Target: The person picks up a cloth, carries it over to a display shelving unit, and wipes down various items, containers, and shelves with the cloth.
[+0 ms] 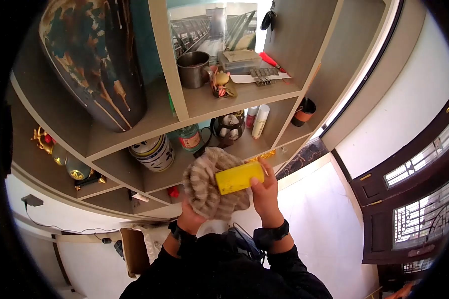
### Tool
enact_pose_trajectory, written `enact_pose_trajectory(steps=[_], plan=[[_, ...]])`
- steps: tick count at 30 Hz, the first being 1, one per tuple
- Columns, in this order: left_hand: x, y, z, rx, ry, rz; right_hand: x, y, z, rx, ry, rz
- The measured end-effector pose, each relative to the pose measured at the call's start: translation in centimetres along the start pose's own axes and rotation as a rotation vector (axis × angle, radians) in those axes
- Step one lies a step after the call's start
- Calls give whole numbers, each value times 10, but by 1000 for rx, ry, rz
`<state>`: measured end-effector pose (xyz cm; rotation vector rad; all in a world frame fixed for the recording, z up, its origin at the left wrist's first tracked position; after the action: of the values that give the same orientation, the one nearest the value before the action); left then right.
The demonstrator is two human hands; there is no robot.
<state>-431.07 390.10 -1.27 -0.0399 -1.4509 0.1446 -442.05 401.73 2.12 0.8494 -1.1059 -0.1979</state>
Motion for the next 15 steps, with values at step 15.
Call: enact_pose_trajectory(steps=[15], plan=[[2,9,-2,-45,-309,359,49,0,-27,-422,654,-812]])
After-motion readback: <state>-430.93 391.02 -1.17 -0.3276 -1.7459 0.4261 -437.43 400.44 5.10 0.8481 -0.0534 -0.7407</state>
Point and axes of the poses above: each hand's wrist, its own z-axis towards the middle knuckle, its own x-axis out of the palm, y = z × x, the point moved 3 cm from there along z, towards the middle knuckle, and after that the axes turned 9 degrees about -x, right-handed, at the moved point
